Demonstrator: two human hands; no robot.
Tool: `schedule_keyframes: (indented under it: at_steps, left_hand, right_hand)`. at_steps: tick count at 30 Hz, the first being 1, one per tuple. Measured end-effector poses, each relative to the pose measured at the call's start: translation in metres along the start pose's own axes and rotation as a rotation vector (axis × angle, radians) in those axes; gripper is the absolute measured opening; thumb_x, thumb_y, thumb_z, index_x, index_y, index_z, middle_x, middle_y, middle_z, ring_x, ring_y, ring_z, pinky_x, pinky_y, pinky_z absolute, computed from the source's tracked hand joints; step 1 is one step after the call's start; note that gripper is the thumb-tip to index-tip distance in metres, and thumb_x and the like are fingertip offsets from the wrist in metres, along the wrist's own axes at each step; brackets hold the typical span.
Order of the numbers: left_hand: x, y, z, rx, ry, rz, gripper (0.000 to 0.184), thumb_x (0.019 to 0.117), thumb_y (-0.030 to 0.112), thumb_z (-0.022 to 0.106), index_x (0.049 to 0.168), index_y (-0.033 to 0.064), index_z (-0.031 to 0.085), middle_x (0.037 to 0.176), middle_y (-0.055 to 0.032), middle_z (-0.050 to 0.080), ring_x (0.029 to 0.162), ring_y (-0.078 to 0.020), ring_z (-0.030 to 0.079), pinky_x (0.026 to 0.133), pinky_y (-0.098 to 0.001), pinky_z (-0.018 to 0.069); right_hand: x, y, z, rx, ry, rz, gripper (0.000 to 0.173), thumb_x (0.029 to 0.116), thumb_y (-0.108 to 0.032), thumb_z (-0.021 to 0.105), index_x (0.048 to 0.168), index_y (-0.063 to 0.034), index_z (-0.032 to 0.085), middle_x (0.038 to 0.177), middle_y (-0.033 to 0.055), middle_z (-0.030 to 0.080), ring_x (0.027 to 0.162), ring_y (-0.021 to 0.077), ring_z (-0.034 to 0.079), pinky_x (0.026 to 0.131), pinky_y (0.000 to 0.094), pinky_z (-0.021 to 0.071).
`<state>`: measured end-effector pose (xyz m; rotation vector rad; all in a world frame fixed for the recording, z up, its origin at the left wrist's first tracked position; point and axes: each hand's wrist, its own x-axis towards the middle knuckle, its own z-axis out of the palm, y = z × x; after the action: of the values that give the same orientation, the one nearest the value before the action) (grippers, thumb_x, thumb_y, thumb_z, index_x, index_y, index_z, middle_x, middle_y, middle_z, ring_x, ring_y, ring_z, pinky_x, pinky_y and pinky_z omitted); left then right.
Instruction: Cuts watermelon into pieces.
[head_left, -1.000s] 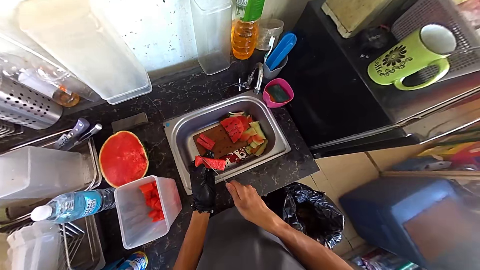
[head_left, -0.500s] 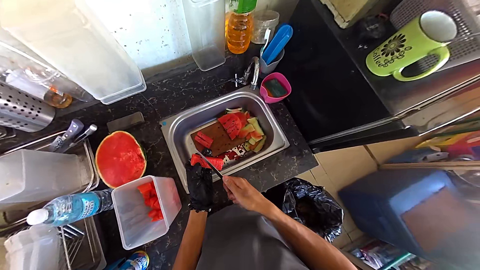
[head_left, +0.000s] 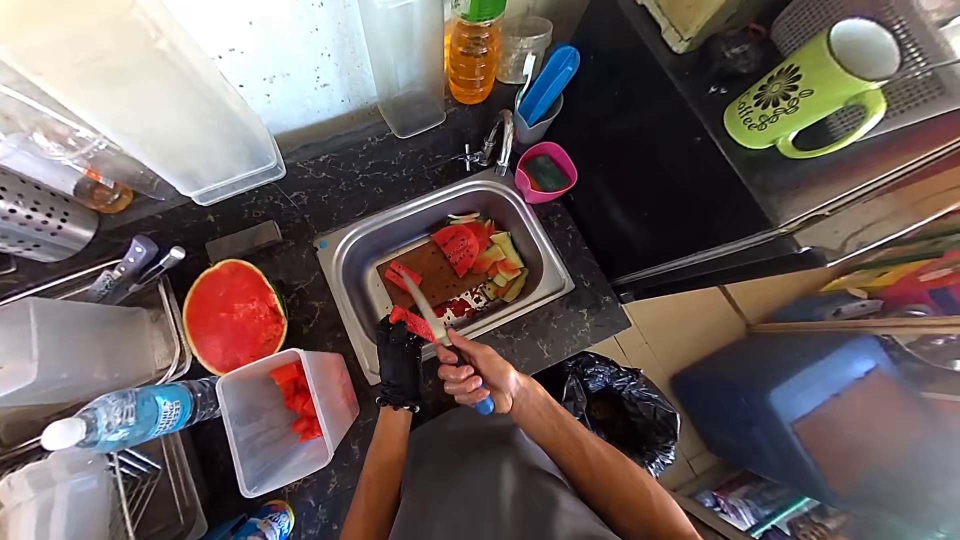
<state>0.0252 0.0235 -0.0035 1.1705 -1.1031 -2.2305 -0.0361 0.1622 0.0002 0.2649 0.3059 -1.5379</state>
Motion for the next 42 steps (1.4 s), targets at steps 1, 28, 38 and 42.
schedule_keyframes:
  at_steps: [1, 28, 38, 42]
  left_hand:
    - [-0.001, 0.010, 0.006, -0.019, 0.035, -0.063, 0.036, 0.1116, 0.013, 0.028, 0.142, -0.0005, 0.042, 0.114, -0.0129, 0.059, 0.094, -0.0163, 0.062, 0.081, -0.0315, 0.0553]
    - [0.036, -0.014, -0.031, 0.308, -0.057, -0.142, 0.030, 0.1099, 0.025, 0.041, 0.120, 0.0046, 0.060, 0.092, -0.0115, 0.070, 0.070, -0.0182, 0.067, 0.054, -0.0298, 0.0540]
    - [0.036, -0.014, -0.028, 0.312, -0.059, -0.176, 0.030, 0.1099, 0.025, 0.041, 0.117, 0.0048, 0.062, 0.091, -0.0120, 0.072, 0.066, -0.0173, 0.066, 0.051, -0.0280, 0.0510]
    - [0.037, -0.016, -0.028, 0.343, -0.038, -0.154, 0.029, 0.1102, 0.025, 0.041, 0.119, 0.0052, 0.061, 0.093, -0.0115, 0.071, 0.070, -0.0180, 0.067, 0.052, -0.0284, 0.0521]
  right_hand:
    - [-0.001, -0.006, -0.004, -0.050, 0.048, -0.082, 0.052, 0.1097, -0.054, 0.021, 0.089, -0.0173, 0.053, 0.060, -0.0062, 0.050, 0.043, 0.0024, 0.046, 0.041, 0.0159, 0.0412]
    - [-0.039, -0.024, 0.007, -1.786, 0.825, 0.201, 0.068, 0.1091, -0.057, 0.024, 0.094, -0.0075, 0.067, 0.087, 0.0136, 0.064, 0.090, 0.0320, 0.064, 0.078, 0.0555, 0.0478]
    - [-0.037, -0.017, 0.009, -1.795, 0.861, 0.215, 0.067, 0.1092, -0.057, 0.023, 0.098, -0.0081, 0.068, 0.091, 0.0144, 0.066, 0.094, 0.0330, 0.066, 0.080, 0.0559, 0.0486]
    - [-0.036, -0.015, 0.007, -1.786, 0.898, 0.203, 0.068, 0.1097, -0.056, 0.022, 0.100, -0.0072, 0.068, 0.093, 0.0152, 0.067, 0.096, 0.0333, 0.066, 0.082, 0.0559, 0.0493]
